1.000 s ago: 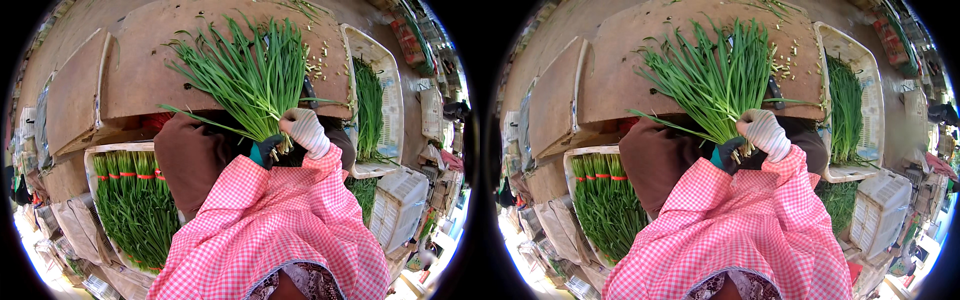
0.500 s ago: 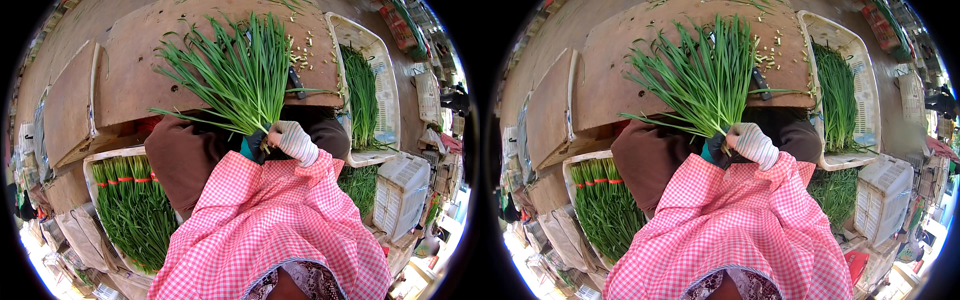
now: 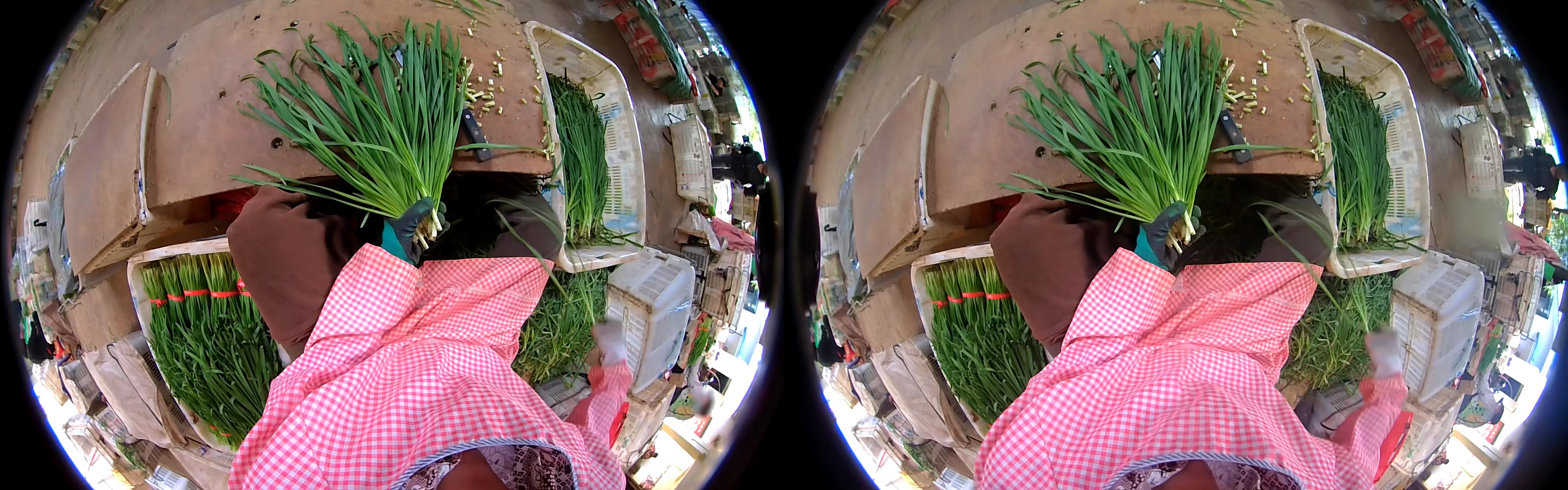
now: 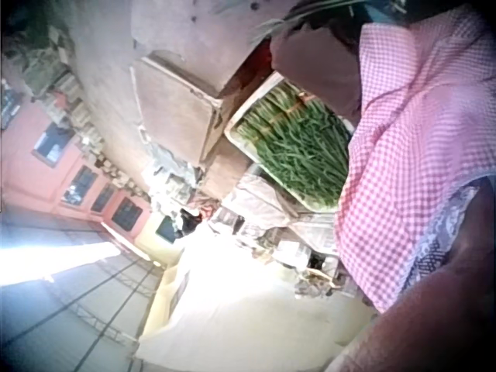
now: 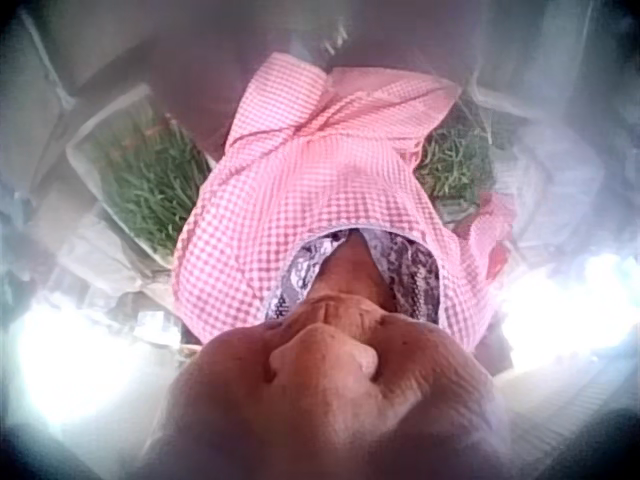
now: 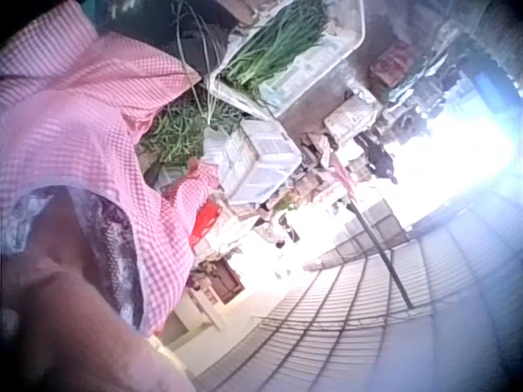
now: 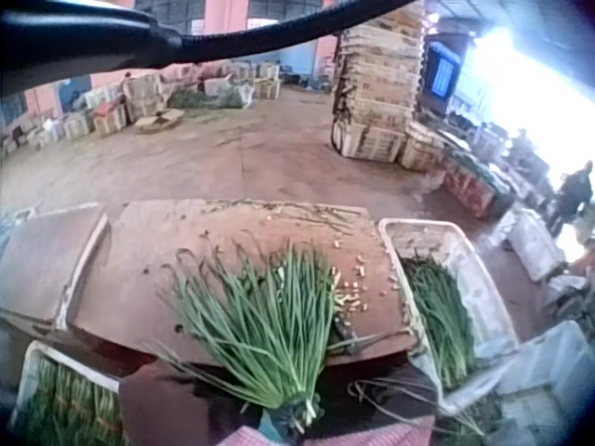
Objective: The person bundles bunches of green leaves with red ties, cuts the ends off with a large knife on a wooden surface, and organizes the trimmed bundles into crates.
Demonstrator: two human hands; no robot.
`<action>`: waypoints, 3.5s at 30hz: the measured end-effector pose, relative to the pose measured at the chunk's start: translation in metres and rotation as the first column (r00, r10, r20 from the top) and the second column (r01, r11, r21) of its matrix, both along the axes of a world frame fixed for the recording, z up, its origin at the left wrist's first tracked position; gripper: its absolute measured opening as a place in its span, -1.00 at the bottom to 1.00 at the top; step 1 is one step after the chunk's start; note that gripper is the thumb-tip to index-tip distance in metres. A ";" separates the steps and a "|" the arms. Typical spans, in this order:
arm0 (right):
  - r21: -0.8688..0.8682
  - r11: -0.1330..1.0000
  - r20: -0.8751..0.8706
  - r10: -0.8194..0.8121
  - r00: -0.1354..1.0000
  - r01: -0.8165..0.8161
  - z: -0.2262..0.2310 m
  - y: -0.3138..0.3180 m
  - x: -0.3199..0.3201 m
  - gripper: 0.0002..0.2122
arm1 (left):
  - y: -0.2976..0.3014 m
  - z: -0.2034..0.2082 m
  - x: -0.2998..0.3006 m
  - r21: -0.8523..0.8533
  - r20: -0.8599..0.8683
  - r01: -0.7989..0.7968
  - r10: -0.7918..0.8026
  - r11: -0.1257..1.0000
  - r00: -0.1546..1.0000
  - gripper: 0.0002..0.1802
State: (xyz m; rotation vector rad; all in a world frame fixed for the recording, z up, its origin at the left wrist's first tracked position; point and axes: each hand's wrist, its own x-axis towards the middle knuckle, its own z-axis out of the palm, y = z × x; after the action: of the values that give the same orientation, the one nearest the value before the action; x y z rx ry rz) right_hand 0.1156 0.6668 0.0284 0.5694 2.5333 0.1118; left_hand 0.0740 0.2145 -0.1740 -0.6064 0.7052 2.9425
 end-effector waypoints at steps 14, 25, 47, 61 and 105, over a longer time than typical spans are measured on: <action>-0.605 0.683 -0.461 0.119 0.879 -0.410 -0.012 -0.226 -0.069 -0.62 | 0.007 -0.027 -0.022 -0.469 -0.015 -0.010 0.003 0.883 1.000 -0.70; -0.998 0.026 -0.054 -0.142 0.988 -0.051 -0.121 -0.368 -0.085 -0.64 | -0.011 0.031 0.016 -0.970 0.010 0.022 -0.050 0.241 0.999 -0.42; -0.986 0.168 0.016 0.045 0.999 0.009 -0.087 -0.320 -0.098 -0.53 | 0.023 0.097 0.034 -0.336 0.064 0.078 -0.060 0.939 0.996 -0.84; -0.973 0.175 -0.157 -0.009 0.988 -0.153 -0.099 -0.295 -0.093 -0.76 | 0.018 0.024 0.032 -0.068 -0.164 0.146 -0.156 0.987 0.974 -0.73; -0.919 0.242 -0.286 0.130 0.949 -0.310 -0.085 -0.299 -0.078 -0.61 | 0.030 0.047 0.032 -0.301 -0.051 -0.237 0.233 0.924 0.971 -0.78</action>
State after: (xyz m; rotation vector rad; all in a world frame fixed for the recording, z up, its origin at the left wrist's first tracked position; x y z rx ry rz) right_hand 0.0373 0.3678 -0.0566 -0.3344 2.1971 -1.3777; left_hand 0.1061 0.2443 -0.1272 -0.7412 1.1842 3.0777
